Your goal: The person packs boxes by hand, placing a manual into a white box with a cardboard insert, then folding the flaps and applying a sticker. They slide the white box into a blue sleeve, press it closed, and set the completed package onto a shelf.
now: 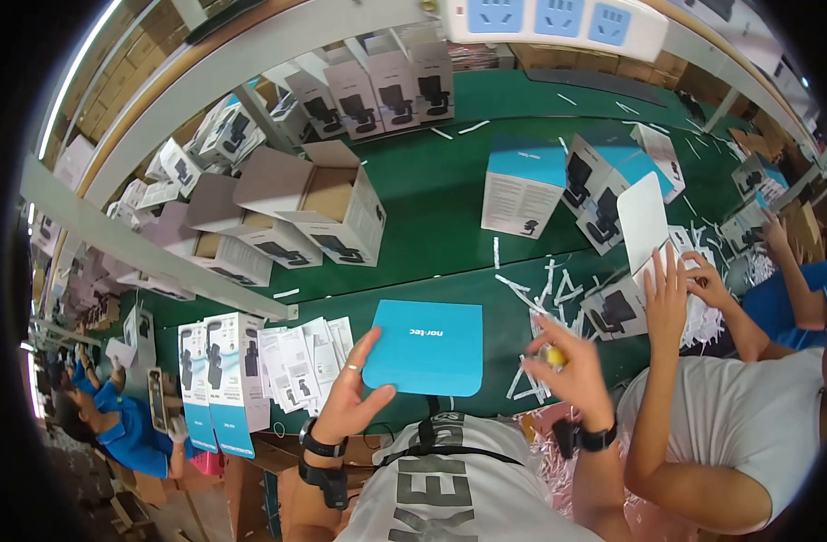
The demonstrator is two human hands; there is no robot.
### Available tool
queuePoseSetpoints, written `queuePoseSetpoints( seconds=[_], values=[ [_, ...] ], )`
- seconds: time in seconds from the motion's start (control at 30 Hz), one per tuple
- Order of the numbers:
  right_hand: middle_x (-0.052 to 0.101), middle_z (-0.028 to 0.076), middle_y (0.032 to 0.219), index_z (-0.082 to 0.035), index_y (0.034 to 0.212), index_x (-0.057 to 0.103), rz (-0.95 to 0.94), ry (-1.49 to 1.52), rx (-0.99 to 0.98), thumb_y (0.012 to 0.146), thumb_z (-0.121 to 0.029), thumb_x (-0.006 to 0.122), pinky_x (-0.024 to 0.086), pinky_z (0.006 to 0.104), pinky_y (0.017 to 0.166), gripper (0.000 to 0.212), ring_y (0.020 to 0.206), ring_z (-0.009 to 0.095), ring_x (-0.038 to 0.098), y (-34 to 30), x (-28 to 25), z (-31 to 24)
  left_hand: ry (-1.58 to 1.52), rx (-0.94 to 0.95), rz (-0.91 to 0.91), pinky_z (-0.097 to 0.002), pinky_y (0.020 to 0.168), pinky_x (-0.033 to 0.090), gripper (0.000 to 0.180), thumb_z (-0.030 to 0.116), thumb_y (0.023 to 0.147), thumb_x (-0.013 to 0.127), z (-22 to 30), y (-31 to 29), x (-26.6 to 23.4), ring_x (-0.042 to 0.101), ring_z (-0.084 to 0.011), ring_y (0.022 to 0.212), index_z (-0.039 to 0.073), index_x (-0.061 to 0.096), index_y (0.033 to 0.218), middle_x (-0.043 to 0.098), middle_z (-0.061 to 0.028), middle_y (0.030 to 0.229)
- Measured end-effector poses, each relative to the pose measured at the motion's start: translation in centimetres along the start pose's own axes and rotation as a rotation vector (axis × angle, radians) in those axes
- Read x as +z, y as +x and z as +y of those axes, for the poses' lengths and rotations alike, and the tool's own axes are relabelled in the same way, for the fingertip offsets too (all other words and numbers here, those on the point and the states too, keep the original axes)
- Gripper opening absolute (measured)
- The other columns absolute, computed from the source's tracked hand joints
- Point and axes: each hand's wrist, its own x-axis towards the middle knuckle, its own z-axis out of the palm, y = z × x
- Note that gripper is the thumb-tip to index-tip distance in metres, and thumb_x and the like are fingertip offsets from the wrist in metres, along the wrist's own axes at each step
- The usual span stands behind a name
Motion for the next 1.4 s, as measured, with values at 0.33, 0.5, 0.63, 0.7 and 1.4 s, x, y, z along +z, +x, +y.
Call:
queuePoseSetpoints(
  seconds=[0.33, 0.5, 0.63, 0.7, 1.4],
  values=[
    [0.07, 0.006, 0.105, -0.012, 0.122, 0.08, 0.221, 0.089, -0.219, 0.077, -0.007, 0.09, 0.05, 0.0311, 0.062, 0.047, 0.073, 0.018, 0.061, -2.1, 9.2, 3.6, 0.552, 0.279, 0.185, -0.0504, 0.104, 0.052, 0.073, 0.021, 0.078, 0.094, -5.0, -0.8, 4.3, 0.059, -0.0421, 0.129, 0.011, 0.065, 0.144, 0.062, -0.0166, 0.121],
    [0.07, 0.006, 0.12, -0.014, 0.121, 0.08, 0.177, -0.052, -0.344, 0.079, -0.011, 0.087, 0.047, 0.0299, 0.06, 0.043, 0.073, 0.017, 0.064, -1.2, 6.9, 4.3, 0.908, 0.396, 0.059, -0.0556, 0.101, 0.052, 0.07, 0.027, 0.077, 0.093, -3.5, -0.2, 3.9, 0.055, -0.0448, 0.127, 0.009, 0.067, 0.139, 0.06, -0.0171, 0.123],
    [0.071, 0.007, 0.132, -0.014, 0.124, 0.079, 0.187, -0.195, -0.471, 0.082, -0.015, 0.083, 0.047, 0.0296, 0.06, 0.042, 0.074, 0.017, 0.067, -0.4, 6.6, 4.0, 1.051, 0.434, 0.001, -0.0589, 0.109, 0.046, 0.076, 0.037, 0.082, 0.088, 0.7, 1.9, 4.3, 0.049, -0.0479, 0.135, 0.008, 0.061, 0.147, 0.056, -0.0204, 0.135],
    [0.07, 0.006, 0.135, -0.014, 0.125, 0.078, 0.161, -0.17, -0.456, 0.083, -0.014, 0.081, 0.048, 0.0295, 0.06, 0.042, 0.074, 0.017, 0.068, -0.5, 7.8, 4.0, 1.019, 0.363, -0.114, -0.0617, 0.114, 0.039, 0.08, 0.04, 0.085, 0.084, 2.3, 4.5, 6.3, 0.044, -0.0503, 0.141, 0.007, 0.055, 0.151, 0.052, -0.0231, 0.145],
    [0.076, 0.01, 0.126, -0.01, 0.112, 0.081, 0.135, 0.154, -0.443, 0.08, -0.002, 0.083, 0.057, 0.0306, 0.062, 0.034, 0.077, 0.024, 0.075, 0.6, 9.7, 7.0, 1.062, 0.266, -0.204, -0.0653, 0.118, 0.03, 0.108, 0.065, 0.076, 0.083, -0.2, 7.9, 5.9, 0.042, -0.0564, 0.137, 0.007, 0.045, 0.159, 0.042, -0.0371, 0.15]
  ],
)
